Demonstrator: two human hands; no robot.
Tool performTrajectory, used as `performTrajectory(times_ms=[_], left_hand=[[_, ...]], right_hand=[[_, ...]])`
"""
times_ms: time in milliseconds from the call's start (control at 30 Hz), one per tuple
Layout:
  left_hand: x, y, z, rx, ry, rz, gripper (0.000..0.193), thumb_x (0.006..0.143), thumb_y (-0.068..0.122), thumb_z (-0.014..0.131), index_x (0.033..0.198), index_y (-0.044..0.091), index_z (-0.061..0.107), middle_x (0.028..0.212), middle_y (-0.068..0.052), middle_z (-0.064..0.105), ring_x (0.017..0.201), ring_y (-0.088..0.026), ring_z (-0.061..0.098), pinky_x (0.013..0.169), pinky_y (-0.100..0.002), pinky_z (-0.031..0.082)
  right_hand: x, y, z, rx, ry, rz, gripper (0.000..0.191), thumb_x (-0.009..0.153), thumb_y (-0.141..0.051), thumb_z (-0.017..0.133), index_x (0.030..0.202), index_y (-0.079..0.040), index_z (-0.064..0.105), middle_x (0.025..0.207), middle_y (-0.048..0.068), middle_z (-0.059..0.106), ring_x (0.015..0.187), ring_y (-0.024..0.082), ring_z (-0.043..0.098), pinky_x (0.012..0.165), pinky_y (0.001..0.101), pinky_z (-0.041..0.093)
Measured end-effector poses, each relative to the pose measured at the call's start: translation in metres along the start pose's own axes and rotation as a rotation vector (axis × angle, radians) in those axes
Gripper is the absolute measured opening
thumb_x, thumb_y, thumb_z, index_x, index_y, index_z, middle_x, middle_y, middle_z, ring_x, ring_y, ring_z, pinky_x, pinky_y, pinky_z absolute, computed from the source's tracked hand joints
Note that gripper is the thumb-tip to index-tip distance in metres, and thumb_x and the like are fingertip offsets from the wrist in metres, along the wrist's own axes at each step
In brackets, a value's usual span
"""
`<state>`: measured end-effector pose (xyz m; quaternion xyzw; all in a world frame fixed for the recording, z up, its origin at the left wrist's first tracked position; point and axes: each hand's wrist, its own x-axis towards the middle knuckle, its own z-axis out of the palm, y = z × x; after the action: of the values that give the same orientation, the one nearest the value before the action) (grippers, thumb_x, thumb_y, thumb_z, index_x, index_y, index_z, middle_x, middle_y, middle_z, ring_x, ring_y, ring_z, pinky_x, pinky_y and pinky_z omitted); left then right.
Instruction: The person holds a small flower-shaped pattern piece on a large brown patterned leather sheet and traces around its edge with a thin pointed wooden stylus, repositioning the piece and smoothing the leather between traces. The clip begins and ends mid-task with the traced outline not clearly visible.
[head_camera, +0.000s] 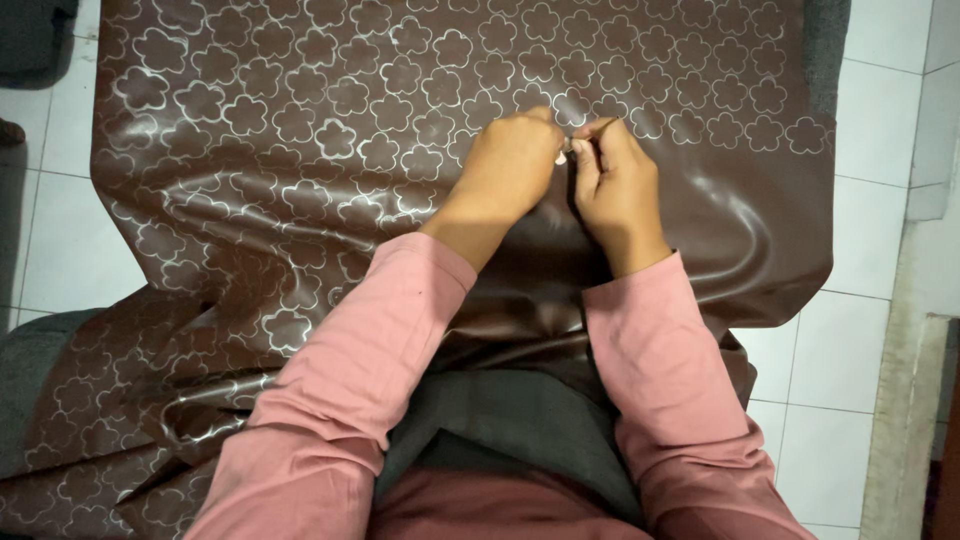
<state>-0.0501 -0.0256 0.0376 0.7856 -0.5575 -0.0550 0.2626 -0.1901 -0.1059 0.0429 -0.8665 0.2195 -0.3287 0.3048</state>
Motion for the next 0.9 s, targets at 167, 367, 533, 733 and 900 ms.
performTrajectory(times_ms=[167, 367, 533, 733, 900], left_hand=[[0.000, -0.002, -0.008, -0.099, -0.013, -0.009, 0.011, 0.084, 0.007, 0.065, 0.086, 0.007, 0.076, 0.103, -0.016, 0.069, 0.092, -0.041, 0.070, 0.078, -0.050, 0.055], [0.002, -0.008, -0.004, -0.056, 0.003, 0.056, 0.012, 0.084, 0.006, 0.064, 0.084, 0.007, 0.076, 0.100, -0.017, 0.068, 0.092, -0.040, 0.070, 0.076, -0.049, 0.055], [0.003, -0.013, 0.005, 0.142, 0.090, 0.174, 0.012, 0.080, 0.009, 0.066, 0.079, 0.013, 0.078, 0.093, -0.009, 0.069, 0.093, -0.031, 0.069, 0.082, -0.048, 0.052], [0.002, -0.018, 0.007, 0.142, 0.132, 0.208, 0.013, 0.080, 0.010, 0.068, 0.081, 0.016, 0.079, 0.090, -0.005, 0.069, 0.095, -0.028, 0.067, 0.082, -0.046, 0.050], [0.003, -0.019, 0.006, 0.133, 0.132, 0.208, 0.012, 0.080, 0.012, 0.068, 0.083, 0.014, 0.080, 0.090, -0.006, 0.069, 0.093, -0.028, 0.067, 0.081, -0.047, 0.051]], right_hand=[[-0.004, -0.003, -0.005, 0.002, 0.017, -0.020, 0.004, 0.105, -0.002, 0.065, 0.109, -0.002, 0.065, 0.097, 0.014, 0.071, 0.082, 0.027, 0.071, 0.075, 0.0335, 0.056], [-0.005, -0.002, -0.002, 0.020, 0.020, -0.016, 0.004, 0.106, -0.002, 0.063, 0.109, -0.002, 0.065, 0.096, 0.014, 0.071, 0.081, 0.025, 0.071, 0.074, 0.0324, 0.056], [-0.004, 0.000, 0.001, 0.021, 0.029, -0.007, 0.005, 0.105, -0.001, 0.063, 0.110, -0.002, 0.063, 0.095, 0.013, 0.071, 0.081, 0.024, 0.072, 0.073, 0.0329, 0.056], [-0.004, 0.002, 0.002, -0.039, 0.026, -0.022, 0.007, 0.103, -0.001, 0.065, 0.110, -0.002, 0.063, 0.092, 0.014, 0.067, 0.076, 0.029, 0.065, 0.069, 0.0370, 0.052], [-0.003, 0.002, 0.001, -0.036, 0.014, -0.065, 0.007, 0.103, -0.001, 0.065, 0.109, -0.002, 0.061, 0.091, 0.015, 0.065, 0.075, 0.030, 0.063, 0.069, 0.0385, 0.051]])
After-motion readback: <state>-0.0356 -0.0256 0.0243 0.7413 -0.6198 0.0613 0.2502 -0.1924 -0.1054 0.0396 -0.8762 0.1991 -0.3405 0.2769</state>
